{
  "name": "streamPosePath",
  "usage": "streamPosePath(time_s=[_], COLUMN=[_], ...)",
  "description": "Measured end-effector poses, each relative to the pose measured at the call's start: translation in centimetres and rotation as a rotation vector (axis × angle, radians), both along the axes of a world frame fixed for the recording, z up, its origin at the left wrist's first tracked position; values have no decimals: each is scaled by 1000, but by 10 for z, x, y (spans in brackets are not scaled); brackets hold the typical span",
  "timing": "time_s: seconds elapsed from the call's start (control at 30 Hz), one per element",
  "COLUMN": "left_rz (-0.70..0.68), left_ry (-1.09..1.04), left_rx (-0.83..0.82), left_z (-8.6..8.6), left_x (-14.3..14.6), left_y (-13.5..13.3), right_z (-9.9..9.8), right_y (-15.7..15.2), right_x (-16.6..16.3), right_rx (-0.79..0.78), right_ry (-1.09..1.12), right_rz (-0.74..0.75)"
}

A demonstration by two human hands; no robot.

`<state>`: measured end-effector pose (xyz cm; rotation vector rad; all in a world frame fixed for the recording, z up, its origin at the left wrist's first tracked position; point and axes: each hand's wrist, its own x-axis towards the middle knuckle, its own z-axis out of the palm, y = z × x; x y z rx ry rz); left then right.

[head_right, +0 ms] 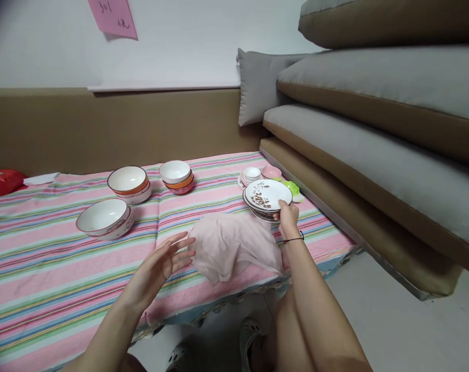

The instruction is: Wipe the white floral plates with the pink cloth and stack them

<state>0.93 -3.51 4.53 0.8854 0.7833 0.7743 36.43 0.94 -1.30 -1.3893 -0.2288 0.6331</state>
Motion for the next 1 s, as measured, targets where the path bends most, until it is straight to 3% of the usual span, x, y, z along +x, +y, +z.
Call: streamPosePath(time_s=[0.23, 0.67, 0.83, 1.0], left_rz=[-117, -31, -106, -73], left_ry=[221, 276, 271, 390], left_rx=[99, 70, 10, 47], left_z=[12, 12, 6, -2], left_x=[-16, -14, -12, -12], left_y=[1, 4, 5, 5], right_z=[-16, -26, -28, -37], right_y=[-5, -3, -3, -3], right_x=[16, 24, 25, 30], right_rx=[-97, -135, -156, -208], right_ry=[34, -21, -67, -133], right_rz=[-73, -66, -45, -25])
